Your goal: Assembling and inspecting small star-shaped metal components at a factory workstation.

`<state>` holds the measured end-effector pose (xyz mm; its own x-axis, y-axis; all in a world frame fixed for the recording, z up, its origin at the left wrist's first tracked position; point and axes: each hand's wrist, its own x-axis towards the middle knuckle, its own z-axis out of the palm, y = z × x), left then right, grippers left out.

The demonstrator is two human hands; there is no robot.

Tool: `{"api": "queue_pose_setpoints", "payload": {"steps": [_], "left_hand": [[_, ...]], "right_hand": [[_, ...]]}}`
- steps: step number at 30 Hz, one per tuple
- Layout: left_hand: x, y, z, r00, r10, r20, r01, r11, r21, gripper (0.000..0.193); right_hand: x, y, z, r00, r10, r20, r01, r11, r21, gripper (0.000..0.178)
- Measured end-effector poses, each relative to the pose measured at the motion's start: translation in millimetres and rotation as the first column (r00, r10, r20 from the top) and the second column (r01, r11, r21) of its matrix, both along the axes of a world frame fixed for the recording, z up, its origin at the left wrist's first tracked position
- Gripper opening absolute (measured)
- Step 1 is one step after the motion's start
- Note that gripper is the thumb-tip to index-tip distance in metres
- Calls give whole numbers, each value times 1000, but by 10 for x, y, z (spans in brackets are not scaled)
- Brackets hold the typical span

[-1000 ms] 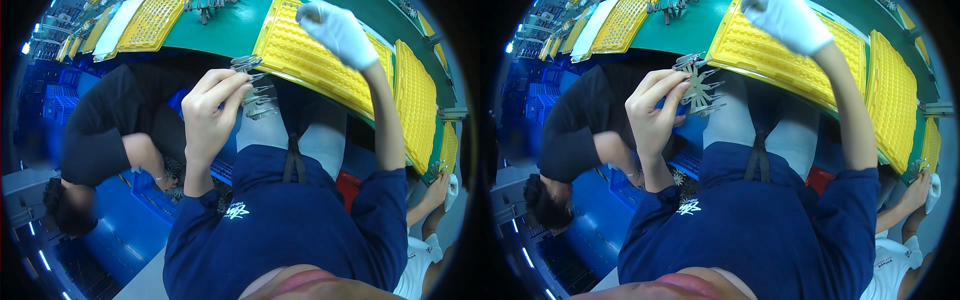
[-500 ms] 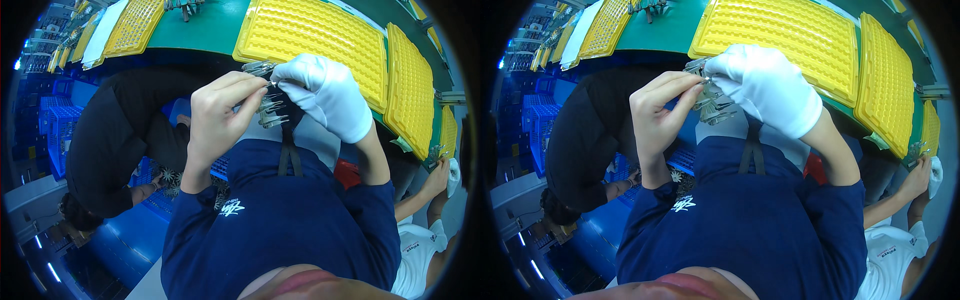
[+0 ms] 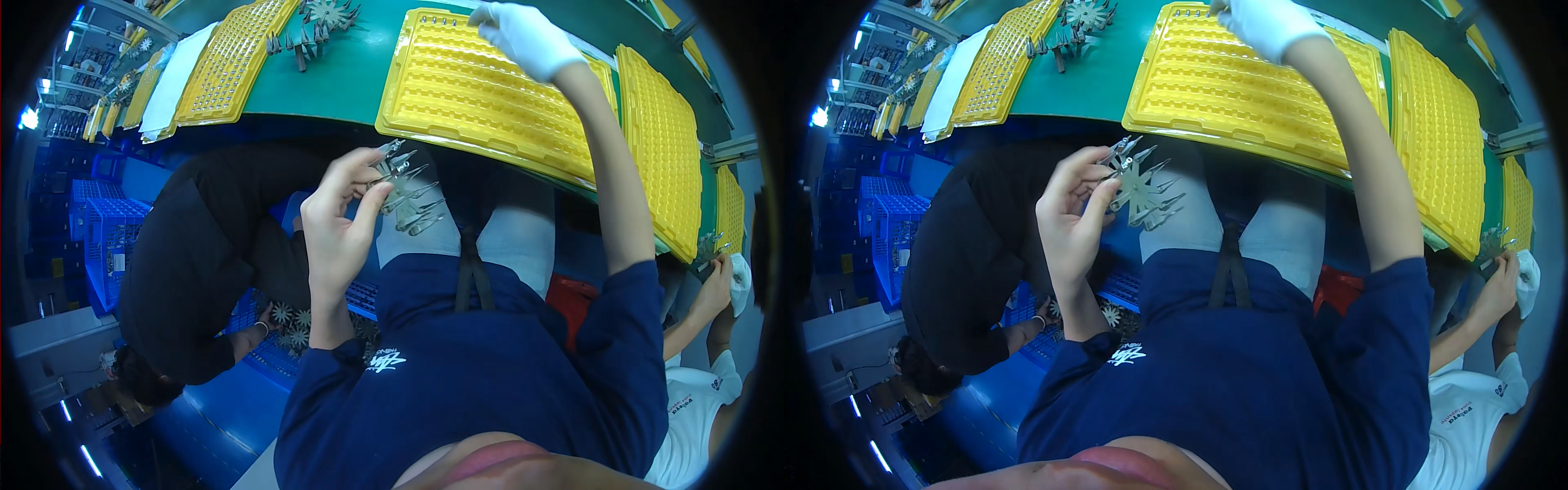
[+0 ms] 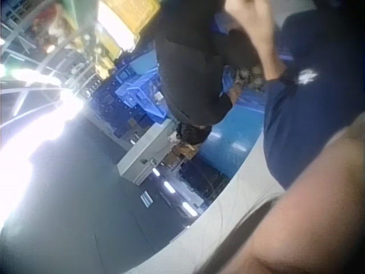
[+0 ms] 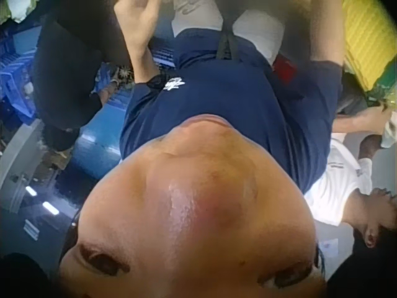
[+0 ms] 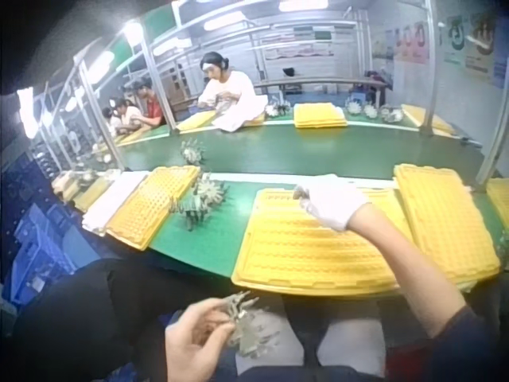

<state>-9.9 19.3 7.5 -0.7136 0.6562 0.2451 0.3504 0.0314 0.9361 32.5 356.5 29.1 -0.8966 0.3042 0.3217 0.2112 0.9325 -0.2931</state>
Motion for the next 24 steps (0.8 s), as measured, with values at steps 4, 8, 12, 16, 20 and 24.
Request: {"api": "queue_pose_setpoints", "payload": {"steps": [4, 8, 12, 16, 20, 24], "left_hand": [[-46, -126, -47, 987, -50, 152, 38, 996, 80, 33], [-173, -222, -56, 981, -144, -127, 157, 982, 104, 34], [-218, -276, -10, 949, -33, -315, 25, 999, -30, 23], [-181, -264, 18, 978, 35, -205, -36, 999, 0, 16], [-193, -192, 46, 970, 30, -239, -34, 999, -10, 14], [-199, -110, 68, 970, 69, -231, -58, 997, 53, 12]], "right_hand": [[-495, 544, -379, 990, 2, 141, -10, 998, 58, 26], [-675, 699, -499, 979, 142, 145, -163, 975, 148, 22], [-820, 685, -563, 979, 168, 118, -187, 966, 176, 17], [-893, 692, -572, 972, 151, 179, -196, 944, 265, 15], [-763, 891, -624, 575, 709, -408, -644, 700, 309, 17], [-578, 793, -490, 974, 218, -57, -194, 940, 279, 16]]}}
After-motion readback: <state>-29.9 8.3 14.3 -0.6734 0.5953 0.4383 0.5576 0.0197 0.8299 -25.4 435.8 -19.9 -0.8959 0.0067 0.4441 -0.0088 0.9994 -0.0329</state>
